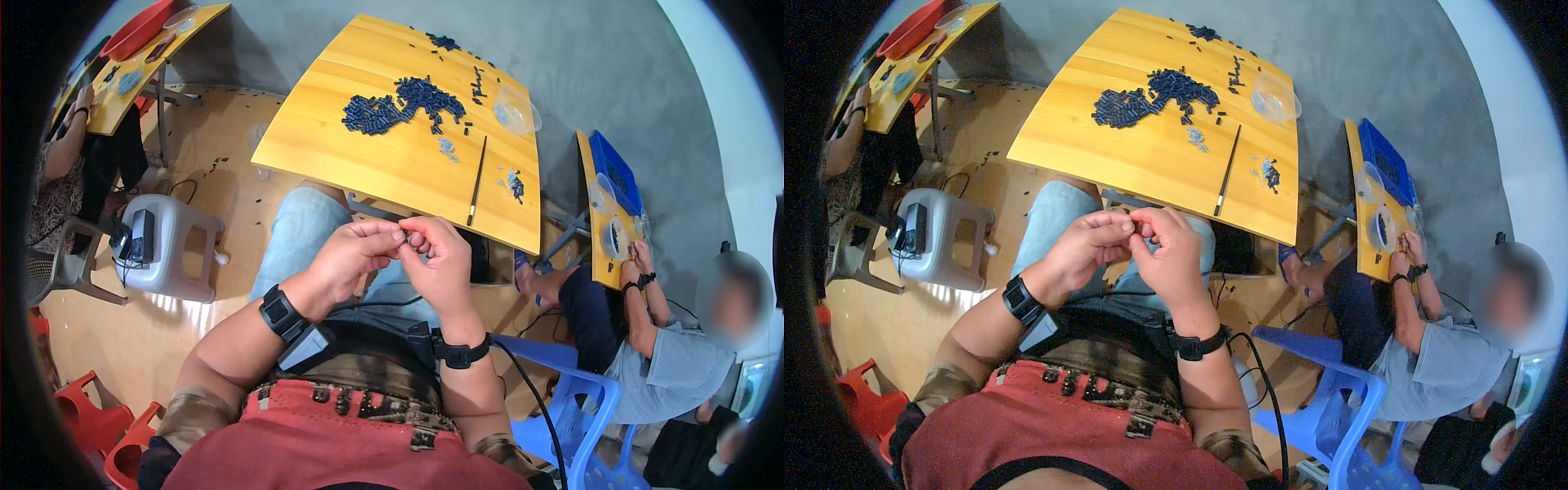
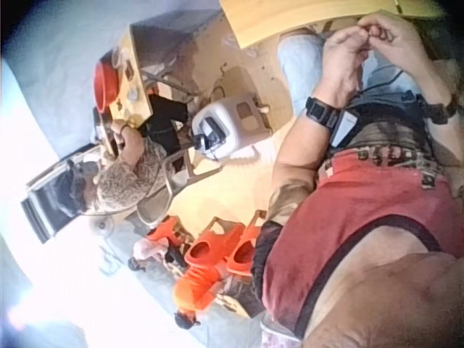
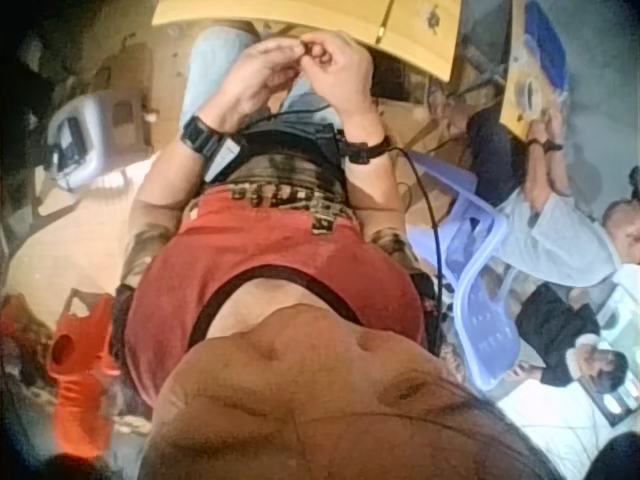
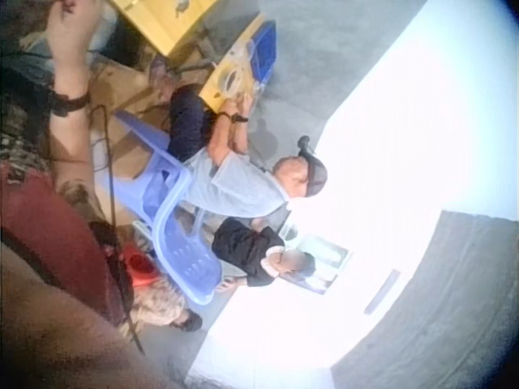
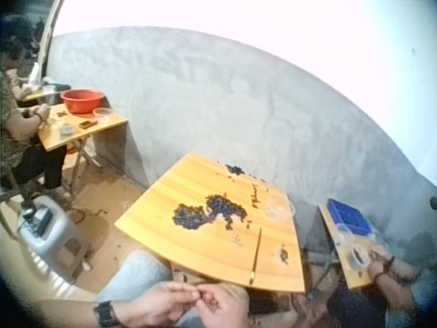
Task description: Assembling small plastic components by hand at a workbench.
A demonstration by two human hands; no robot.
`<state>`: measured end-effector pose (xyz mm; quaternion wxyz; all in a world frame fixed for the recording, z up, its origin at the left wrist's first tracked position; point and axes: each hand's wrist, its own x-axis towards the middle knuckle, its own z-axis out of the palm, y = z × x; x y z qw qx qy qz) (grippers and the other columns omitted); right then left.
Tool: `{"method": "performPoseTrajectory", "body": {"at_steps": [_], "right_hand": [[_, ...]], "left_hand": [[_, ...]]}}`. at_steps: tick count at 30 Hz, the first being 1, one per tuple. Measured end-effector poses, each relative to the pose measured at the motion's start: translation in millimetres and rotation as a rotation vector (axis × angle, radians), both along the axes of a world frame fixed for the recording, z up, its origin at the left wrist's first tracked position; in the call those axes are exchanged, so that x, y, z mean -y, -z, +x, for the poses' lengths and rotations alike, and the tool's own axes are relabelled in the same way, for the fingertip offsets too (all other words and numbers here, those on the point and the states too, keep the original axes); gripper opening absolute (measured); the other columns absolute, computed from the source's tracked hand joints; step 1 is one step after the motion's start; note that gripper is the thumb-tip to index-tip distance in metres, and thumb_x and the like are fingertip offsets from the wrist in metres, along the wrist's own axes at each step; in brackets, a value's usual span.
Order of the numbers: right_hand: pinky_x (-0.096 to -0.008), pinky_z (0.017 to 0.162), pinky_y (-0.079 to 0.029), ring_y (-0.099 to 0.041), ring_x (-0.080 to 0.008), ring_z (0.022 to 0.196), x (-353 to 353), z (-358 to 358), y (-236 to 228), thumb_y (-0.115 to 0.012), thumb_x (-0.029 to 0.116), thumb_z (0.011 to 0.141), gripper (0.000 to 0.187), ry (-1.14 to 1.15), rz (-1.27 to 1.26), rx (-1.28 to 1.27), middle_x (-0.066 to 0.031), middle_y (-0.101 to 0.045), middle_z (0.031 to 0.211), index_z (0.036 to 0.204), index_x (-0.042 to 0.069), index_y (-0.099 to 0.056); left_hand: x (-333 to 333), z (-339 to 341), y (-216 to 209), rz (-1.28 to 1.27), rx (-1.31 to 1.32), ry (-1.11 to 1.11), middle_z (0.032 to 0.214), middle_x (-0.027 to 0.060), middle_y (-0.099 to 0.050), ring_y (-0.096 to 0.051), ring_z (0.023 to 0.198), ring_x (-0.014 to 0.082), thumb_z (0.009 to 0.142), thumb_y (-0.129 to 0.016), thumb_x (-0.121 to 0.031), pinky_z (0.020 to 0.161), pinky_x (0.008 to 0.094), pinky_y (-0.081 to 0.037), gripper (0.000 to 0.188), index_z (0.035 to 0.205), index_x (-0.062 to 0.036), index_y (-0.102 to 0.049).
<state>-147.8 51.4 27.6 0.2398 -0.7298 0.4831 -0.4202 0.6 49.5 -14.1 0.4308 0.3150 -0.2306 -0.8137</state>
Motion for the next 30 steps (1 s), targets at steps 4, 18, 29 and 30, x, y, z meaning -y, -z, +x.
{"method": "performPoseTrajectory", "body": {"at_steps": [4, 18, 29, 30], "right_hand": [[-0.0266, 0.057, -0.047, -0.055, -0.0168, 0.063, 4, 0, 3, -0.066, -0.001, 0.068, 0.022, -0.017, 0.026, 0.000, -0.0068, -0.056, 0.071, 0.089, 0.003, -0.063], [-0.0282, 0.055, -0.045, -0.053, -0.0188, 0.062, 25, 2, 19, -0.068, 0.000, 0.068, 0.022, -0.015, 0.067, 0.012, -0.0071, -0.055, 0.070, 0.088, 0.003, -0.062], [-0.0281, 0.056, -0.045, -0.053, -0.0185, 0.063, 24, 0, 20, -0.066, -0.002, 0.069, 0.024, -0.025, 0.089, 0.022, -0.0066, -0.054, 0.070, 0.091, 0.003, -0.061], [-0.0281, 0.056, -0.045, -0.053, -0.0185, 0.063, 24, 0, 19, -0.066, -0.002, 0.069, 0.024, -0.025, 0.089, 0.021, -0.0066, -0.054, 0.070, 0.091, 0.003, -0.061]], "left_hand": [[4, 1, 1, 0.026, 0.044, -0.004, 0.084, -0.0029, -0.064, -0.054, 0.074, 0.0044, 0.086, -0.063, -0.019, 0.067, 0.0193, -0.041, 0.011, 0.092, -0.0104, -0.067], [23, 3, 20, 0.121, -0.045, -0.037, 0.080, -0.0009, -0.063, -0.054, 0.067, 0.0037, 0.089, -0.059, -0.020, 0.061, 0.0173, -0.045, 0.015, 0.093, -0.0066, -0.064], [23, 3, 21, 0.106, 0.022, 0.023, 0.086, -0.0010, -0.065, -0.058, 0.076, 0.0055, 0.089, -0.059, -0.017, 0.068, 0.0196, -0.045, 0.014, 0.096, -0.0070, -0.064], [23, 3, 21, 0.100, 0.024, 0.019, 0.087, -0.0006, -0.065, -0.058, 0.076, 0.0056, 0.089, -0.058, -0.017, 0.068, 0.0196, -0.045, 0.014, 0.096, -0.0068, -0.064]]}}
